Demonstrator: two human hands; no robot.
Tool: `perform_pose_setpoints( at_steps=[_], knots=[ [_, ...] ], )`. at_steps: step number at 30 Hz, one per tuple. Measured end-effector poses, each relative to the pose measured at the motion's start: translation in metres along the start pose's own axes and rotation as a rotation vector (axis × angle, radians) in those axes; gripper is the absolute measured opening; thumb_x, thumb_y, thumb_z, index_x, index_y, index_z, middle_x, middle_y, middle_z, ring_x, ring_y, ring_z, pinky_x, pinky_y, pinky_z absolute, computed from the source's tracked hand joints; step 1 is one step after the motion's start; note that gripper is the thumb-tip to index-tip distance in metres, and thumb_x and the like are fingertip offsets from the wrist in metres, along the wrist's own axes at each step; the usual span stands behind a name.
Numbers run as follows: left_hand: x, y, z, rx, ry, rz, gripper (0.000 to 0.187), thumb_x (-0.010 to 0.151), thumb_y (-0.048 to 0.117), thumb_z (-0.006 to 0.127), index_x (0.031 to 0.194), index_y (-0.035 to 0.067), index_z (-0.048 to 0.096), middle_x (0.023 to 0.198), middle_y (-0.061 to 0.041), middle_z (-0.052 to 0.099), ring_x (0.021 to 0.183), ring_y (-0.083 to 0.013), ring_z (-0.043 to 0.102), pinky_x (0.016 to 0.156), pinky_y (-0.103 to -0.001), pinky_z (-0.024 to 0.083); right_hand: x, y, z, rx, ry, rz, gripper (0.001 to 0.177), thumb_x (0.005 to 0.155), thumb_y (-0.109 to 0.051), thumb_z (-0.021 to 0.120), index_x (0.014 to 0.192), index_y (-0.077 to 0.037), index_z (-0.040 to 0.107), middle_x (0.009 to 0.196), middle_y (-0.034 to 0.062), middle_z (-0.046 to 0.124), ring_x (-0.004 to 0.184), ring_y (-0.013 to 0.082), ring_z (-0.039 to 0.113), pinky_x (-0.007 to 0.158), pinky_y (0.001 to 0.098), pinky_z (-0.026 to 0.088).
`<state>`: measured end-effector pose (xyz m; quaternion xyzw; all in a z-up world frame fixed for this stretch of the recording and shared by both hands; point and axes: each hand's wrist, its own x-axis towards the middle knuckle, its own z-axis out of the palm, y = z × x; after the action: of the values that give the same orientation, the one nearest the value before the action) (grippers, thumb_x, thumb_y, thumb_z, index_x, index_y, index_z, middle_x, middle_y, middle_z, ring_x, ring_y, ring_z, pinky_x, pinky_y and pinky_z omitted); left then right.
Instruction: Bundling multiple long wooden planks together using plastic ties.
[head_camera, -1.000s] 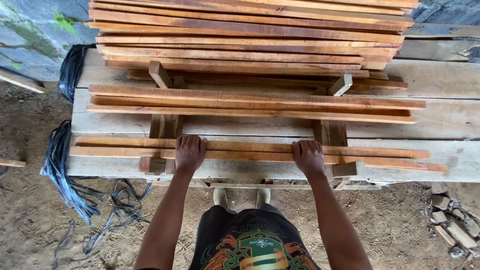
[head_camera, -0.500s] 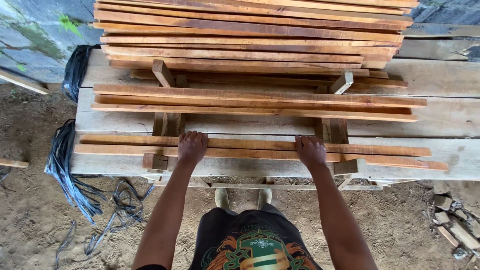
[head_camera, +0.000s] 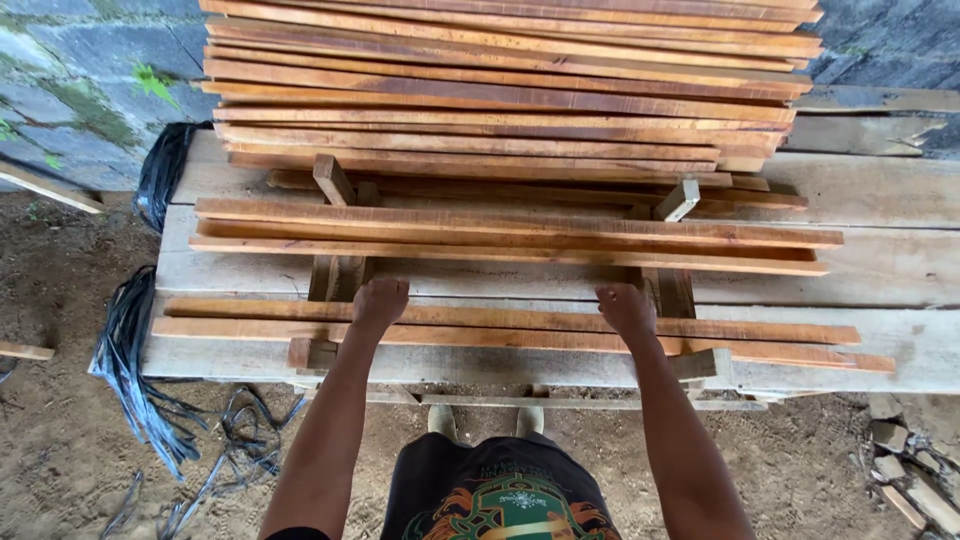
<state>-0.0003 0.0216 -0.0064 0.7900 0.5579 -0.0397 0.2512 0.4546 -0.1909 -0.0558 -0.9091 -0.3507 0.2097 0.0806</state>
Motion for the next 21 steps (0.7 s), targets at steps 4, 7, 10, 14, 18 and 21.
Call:
perform_pose_setpoints(
  at_steps=[4, 7, 10, 14, 18, 21],
  knots=[
    [0.078, -0.036, 0.050, -0.304, -0.068, -0.186, 0.061, 0.097, 0.054, 0.045, 0.117, 0.005, 0.074, 0.095, -0.020, 0.076, 0.104, -0.0406, 0.071, 0.087, -0.059, 0.055, 0.000, -0.032, -0.037, 1.251, -0.145, 0.234, 0.059, 0.108, -0.030, 0.044, 0.148, 0.013, 0.046, 0.144, 0.0402, 0.051, 0.137, 0.0523, 0.048, 0.115, 0.0562, 0.042],
    [0.106, -0.025, 0.057, -0.965, 0.061, -0.321, 0.039, 0.104, 0.027, 0.045, 0.101, -0.005, 0.068, 0.070, -0.015, 0.062, 0.059, -0.0256, 0.066, 0.059, -0.043, 0.053, 0.033, -0.025, -0.022, 1.629, -0.048, 0.384, 0.050, 0.109, -0.017, 0.054, 0.149, 0.008, 0.035, 0.139, 0.0311, 0.054, 0.132, 0.0464, 0.056, 0.111, 0.0606, 0.045],
    [0.090, 0.003, 0.040, -1.441, 0.109, -0.458, 0.051, 0.109, 0.025, 0.044, 0.135, -0.018, 0.043, 0.108, -0.021, 0.055, 0.097, -0.0371, 0.073, 0.096, -0.054, 0.057, 0.020, -0.055, -0.044, 1.842, -0.216, 0.579, 0.062, 0.112, -0.017, 0.042, 0.164, -0.003, 0.012, 0.171, 0.0216, 0.009, 0.158, 0.0399, 0.015, 0.128, 0.0569, 0.024],
    [0.078, 0.002, 0.037, -1.739, 0.208, -0.372, 0.054, 0.109, 0.020, 0.056, 0.139, -0.018, 0.033, 0.117, -0.031, 0.061, 0.100, -0.0446, 0.073, 0.091, -0.059, 0.062, 0.068, -0.022, 0.005, 2.083, -0.095, 0.534, 0.065, 0.109, -0.010, 0.053, 0.161, -0.005, 0.014, 0.162, 0.0226, 0.019, 0.151, 0.0433, 0.025, 0.125, 0.0640, 0.038],
    [0.073, 0.008, 0.039, -1.699, 0.332, -0.391, 0.050, 0.106, 0.017, 0.061, 0.128, -0.020, 0.035, 0.114, -0.033, 0.056, 0.093, -0.0448, 0.074, 0.083, -0.055, 0.068, 0.071, -0.008, 0.013, 1.909, 0.099, 0.461, 0.050, 0.103, -0.016, 0.071, 0.141, 0.002, 0.045, 0.128, 0.0240, 0.049, 0.128, 0.0487, 0.054, 0.107, 0.0670, 0.055],
    [0.064, 0.020, 0.023, -1.602, 0.386, -0.397, 0.050, 0.104, 0.018, 0.066, 0.126, -0.018, 0.040, 0.113, -0.030, 0.059, 0.088, -0.0414, 0.075, 0.083, -0.053, 0.068, 0.072, -0.013, 0.007, 1.748, 0.181, 0.315, 0.038, 0.104, -0.016, 0.072, 0.131, 0.002, 0.052, 0.123, 0.0289, 0.052, 0.118, 0.0530, 0.060, 0.097, 0.0692, 0.061]
  ],
)
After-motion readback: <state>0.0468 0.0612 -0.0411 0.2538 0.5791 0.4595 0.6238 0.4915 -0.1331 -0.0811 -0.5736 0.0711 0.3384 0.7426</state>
